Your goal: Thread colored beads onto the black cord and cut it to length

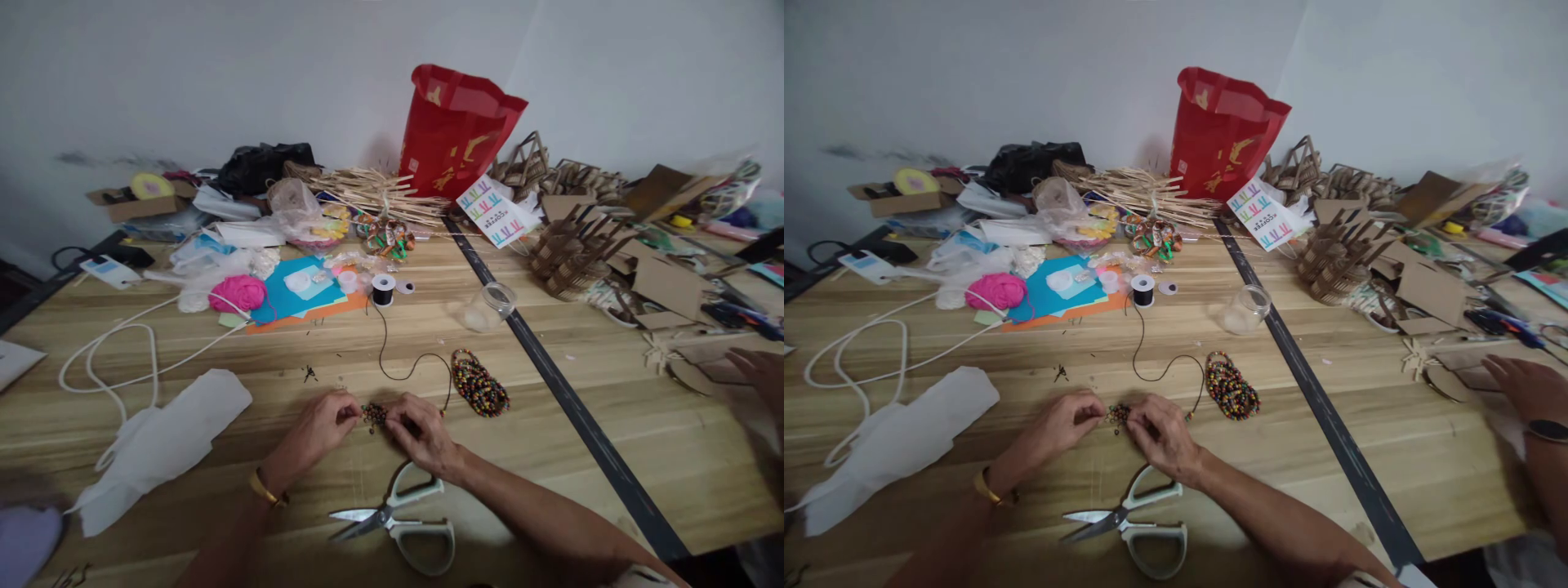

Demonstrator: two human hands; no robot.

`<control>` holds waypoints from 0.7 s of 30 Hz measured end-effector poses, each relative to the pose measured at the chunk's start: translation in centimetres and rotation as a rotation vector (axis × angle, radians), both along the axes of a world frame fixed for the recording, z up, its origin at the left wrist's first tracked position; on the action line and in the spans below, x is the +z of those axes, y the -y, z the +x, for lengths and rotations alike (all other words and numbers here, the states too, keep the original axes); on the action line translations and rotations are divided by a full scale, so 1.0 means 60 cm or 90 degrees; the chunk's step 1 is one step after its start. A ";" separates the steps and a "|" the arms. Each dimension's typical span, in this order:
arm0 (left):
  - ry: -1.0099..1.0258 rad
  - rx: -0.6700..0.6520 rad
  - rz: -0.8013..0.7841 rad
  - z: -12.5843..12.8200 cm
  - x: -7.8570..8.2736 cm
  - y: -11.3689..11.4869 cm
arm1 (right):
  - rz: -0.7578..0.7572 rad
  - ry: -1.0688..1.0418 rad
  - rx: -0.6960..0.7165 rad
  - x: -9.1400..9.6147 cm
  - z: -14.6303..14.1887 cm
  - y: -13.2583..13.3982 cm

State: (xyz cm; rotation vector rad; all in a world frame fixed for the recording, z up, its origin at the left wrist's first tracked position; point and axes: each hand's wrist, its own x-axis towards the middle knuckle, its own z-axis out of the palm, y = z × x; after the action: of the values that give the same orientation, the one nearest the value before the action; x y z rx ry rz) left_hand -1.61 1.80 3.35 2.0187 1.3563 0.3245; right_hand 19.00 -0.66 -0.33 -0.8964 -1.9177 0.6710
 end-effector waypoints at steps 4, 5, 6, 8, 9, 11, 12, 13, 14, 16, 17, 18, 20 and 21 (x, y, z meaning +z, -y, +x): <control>-0.071 -0.029 0.002 0.006 0.015 -0.001 | -0.031 -0.016 -0.009 0.002 0.000 0.000; -0.081 -0.030 0.006 0.007 0.016 -0.002 | -0.037 -0.019 -0.011 0.003 0.000 -0.001; -0.087 -0.030 0.011 0.008 0.015 -0.003 | -0.042 -0.022 -0.014 0.004 0.000 -0.001; -0.086 -0.024 0.022 0.010 0.009 -0.004 | -0.051 -0.024 -0.020 0.005 0.000 -0.001; -0.081 -0.019 0.027 0.010 0.004 -0.004 | -0.057 -0.025 -0.024 0.005 0.000 -0.002; -0.065 -0.010 0.033 0.012 -0.007 -0.004 | -0.073 -0.030 -0.029 0.004 0.000 -0.003; -0.053 -0.010 0.032 0.012 -0.012 -0.003 | -0.082 -0.034 -0.032 0.004 0.000 -0.004; -0.043 -0.007 0.035 0.013 -0.016 -0.002 | -0.091 -0.039 -0.034 0.003 -0.001 -0.004; -0.035 -0.004 0.038 0.013 -0.019 -0.001 | -0.100 -0.045 -0.037 0.003 -0.001 -0.005; -0.025 0.007 0.050 0.013 -0.021 0.002 | -0.120 -0.054 -0.043 0.002 -0.001 -0.005; -0.024 0.012 0.057 0.013 -0.021 0.003 | -0.136 -0.060 -0.047 0.002 -0.001 -0.005; -0.022 0.016 0.064 0.013 -0.021 0.004 | -0.158 -0.069 -0.049 0.001 -0.001 -0.005; -0.022 0.016 0.077 0.013 -0.020 0.005 | -0.214 -0.098 -0.045 0.001 -0.002 -0.006; -0.022 0.014 0.083 0.014 -0.020 0.005 | -0.246 -0.120 -0.041 0.000 -0.003 -0.007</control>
State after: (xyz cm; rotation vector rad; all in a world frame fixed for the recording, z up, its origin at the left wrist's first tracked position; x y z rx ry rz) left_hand -0.79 1.48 2.15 2.1261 1.4123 0.3982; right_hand 18.83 -0.27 -0.35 -1.0839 -1.6110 1.0714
